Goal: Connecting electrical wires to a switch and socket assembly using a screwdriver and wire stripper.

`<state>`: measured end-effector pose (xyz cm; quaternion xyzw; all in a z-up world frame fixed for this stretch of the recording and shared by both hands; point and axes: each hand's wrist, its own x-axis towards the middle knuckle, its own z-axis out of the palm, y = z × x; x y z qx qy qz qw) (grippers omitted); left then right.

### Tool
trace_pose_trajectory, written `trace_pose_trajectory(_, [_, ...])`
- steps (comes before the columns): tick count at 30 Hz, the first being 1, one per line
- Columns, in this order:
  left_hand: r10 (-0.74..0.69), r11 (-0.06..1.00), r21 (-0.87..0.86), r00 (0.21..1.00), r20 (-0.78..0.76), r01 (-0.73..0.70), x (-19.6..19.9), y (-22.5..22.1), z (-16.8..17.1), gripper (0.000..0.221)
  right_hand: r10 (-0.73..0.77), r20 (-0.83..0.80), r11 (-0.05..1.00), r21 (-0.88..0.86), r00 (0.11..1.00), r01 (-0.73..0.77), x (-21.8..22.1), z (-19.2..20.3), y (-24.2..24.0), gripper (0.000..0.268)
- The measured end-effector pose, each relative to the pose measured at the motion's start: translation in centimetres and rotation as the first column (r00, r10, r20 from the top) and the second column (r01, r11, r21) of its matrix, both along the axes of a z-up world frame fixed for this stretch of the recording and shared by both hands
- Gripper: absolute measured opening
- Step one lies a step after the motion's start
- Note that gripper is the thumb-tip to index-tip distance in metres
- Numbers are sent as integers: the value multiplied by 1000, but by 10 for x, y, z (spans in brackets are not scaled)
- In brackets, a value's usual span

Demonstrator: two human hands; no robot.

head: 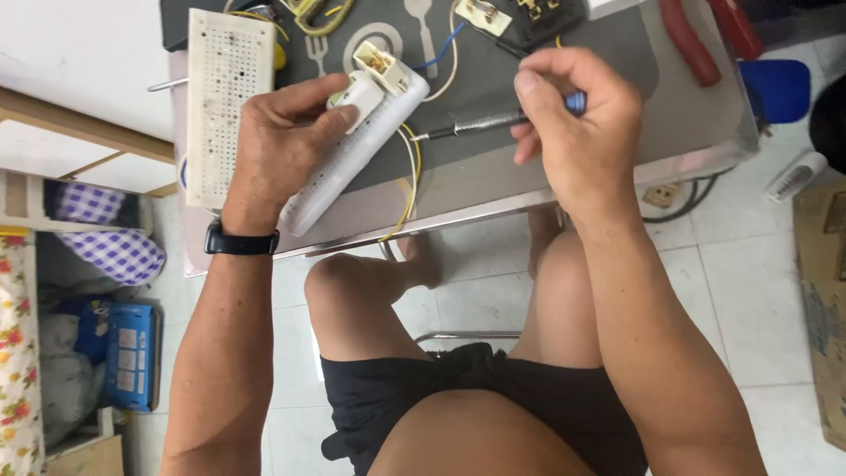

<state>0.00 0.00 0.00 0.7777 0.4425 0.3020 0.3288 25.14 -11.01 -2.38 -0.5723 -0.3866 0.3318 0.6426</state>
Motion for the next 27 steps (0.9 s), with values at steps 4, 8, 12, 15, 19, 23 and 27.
trace_pose_trajectory(4, [7, 999, -39, 1000, 22, -7, 0, -1, 1, 28, 46, 36, 998, 49, 998, -47, 1, -4, -3, 8])
trace_pose_trajectory(8, [-3, 995, -94, 996, 93, 12, -2, -3, -1, 27, 75, 29, 997, -9, 997, -75, 3, -2, -7, 17])
trace_pose_trajectory(12, [-28, 973, -225, 990, 140, 59, -5, -18, 8, 28, 154, 30, 932, -337, 988, -135, 2, 21, -20, 26])
trace_pose_trajectory(15, [-38, 949, -306, 992, 122, 74, -2, -25, 13, 26, 344, 214, 842, -501, 914, -199, -4, 6, -39, 35])
trace_pose_trajectory(19, [-75, 933, -344, 992, 97, 104, -5, -23, 18, 27, 587, 206, 389, -920, 783, -50, -49, 18, -51, 37])
trace_pose_trajectory(23, [-181, 915, -327, 965, 187, 235, -9, -18, 15, 28, 434, -400, 646, -487, 807, -588, -79, -22, -62, 55])
trace_pose_trajectory(27, [-212, 915, -292, 949, 234, 277, -9, -17, 16, 28, 407, -570, 725, -274, 714, -632, -94, -23, -53, 62])
